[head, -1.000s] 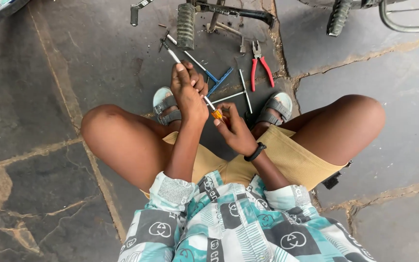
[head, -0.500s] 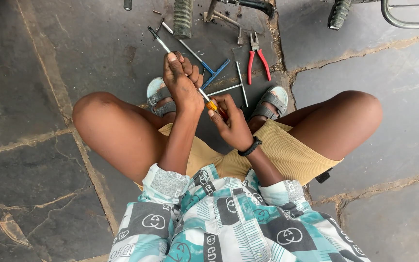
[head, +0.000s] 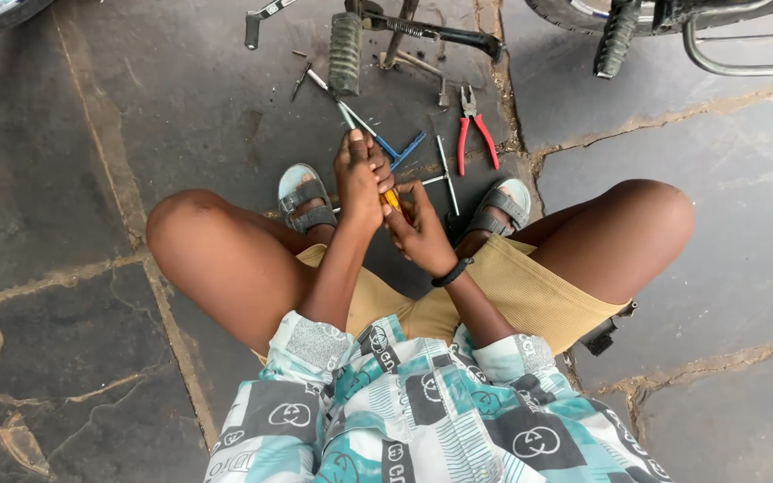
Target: The person sits on the ground beside a motorcycle and uses a screwdriver to unscrew and remove fasteners from the bike's lower frame and footpeg area, handling small removed parts and setting them on the ground while working with pliers and other hand tools nearby.
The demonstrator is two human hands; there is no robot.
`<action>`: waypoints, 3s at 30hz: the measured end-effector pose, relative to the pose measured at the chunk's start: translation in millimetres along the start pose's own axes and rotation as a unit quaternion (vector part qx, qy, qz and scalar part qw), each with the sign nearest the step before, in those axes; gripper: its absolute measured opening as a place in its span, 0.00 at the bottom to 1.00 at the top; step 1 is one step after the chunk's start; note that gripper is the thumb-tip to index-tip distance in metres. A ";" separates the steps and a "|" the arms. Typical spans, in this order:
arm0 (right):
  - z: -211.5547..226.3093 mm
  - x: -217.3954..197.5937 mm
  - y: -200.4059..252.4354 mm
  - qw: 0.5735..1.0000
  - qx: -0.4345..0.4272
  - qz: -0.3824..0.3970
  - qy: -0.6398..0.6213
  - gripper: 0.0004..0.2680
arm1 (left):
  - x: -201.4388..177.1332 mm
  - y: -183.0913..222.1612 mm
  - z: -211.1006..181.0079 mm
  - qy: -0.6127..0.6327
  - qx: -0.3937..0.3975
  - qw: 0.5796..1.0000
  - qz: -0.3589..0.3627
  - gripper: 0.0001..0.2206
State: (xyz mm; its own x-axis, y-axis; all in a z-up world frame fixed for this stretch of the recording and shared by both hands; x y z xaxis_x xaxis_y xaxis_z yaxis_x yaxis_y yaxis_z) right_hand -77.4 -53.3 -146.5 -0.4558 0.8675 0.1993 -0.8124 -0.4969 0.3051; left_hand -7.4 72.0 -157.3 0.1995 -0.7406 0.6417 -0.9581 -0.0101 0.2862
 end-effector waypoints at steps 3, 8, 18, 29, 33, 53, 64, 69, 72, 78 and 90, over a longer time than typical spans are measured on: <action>-5.7 -8.4 -0.7 0.999 -0.046 -0.010 0.012 0.11 | -15.9 4.4 4.1 -0.045 -0.008 0.999 0.011 0.14; 1.5 -0.9 3.9 0.997 -0.038 -0.012 0.060 0.11 | -11.3 -5.0 -21.5 0.027 0.041 0.999 0.021 0.12; 13.9 18.1 -1.9 0.985 -0.078 -0.029 0.153 0.10 | -3.5 5.2 -24.6 0.014 0.072 0.997 0.003 0.12; 42.3 -55.6 -146.6 0.999 0.027 -0.021 -0.027 0.05 | -2.4 -36.0 -168.6 -0.660 0.240 0.711 0.046 0.12; 35.3 -73.9 -210.9 0.997 0.002 -0.079 -0.002 0.09 | -20.0 -68.1 -197.8 -0.748 0.159 0.640 -0.076 0.04; 55.0 -38.5 -253.5 0.956 0.064 -0.016 -0.286 0.08 | -8.7 -57.1 -209.9 -0.663 0.202 0.721 -0.009 0.06; 64.4 -49.6 -260.0 0.948 0.071 -0.026 -0.308 0.08 | -5.6 -60.6 -208.8 -0.665 0.209 0.717 0.008 0.06; 43.5 -51.6 -276.4 0.930 0.055 -0.009 -0.363 0.05 | -2.4 -56.9 -208.7 -0.664 0.199 0.721 0.006 0.08; 44.9 -46.3 -277.2 0.909 0.061 0.034 -0.411 0.06 | -5.1 -58.5 -208.7 -0.658 0.225 0.718 0.018 0.07; 54.3 -53.0 -271.7 0.938 0.072 0.008 -0.340 0.09 | 0.1 -48.8 -212.8 -0.667 0.196 0.718 0.001 0.07; 49.4 -68.0 -257.5 0.987 0.072 -0.136 0.036 0.12 | -26.3 -33.4 -221.5 -0.671 0.193 0.715 -0.032 0.07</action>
State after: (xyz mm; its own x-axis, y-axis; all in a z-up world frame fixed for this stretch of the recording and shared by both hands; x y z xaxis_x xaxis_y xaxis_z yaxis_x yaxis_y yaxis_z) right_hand 180.8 14.5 -192.5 -0.2574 0.9659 0.0275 -0.8500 -0.2399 0.4690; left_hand 64.9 240.6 -26.1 0.1163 -0.7058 -0.6989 -0.9929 -0.0660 -0.0985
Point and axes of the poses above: each hand's wrist, its own y-axis away from the middle knuckle, its own x-axis out of the palm, z = x × y, the point moved 1 cm from there along -y, towards the middle knuckle, and after that the axes turned 10 degrees about z, right-handed, at the moved point
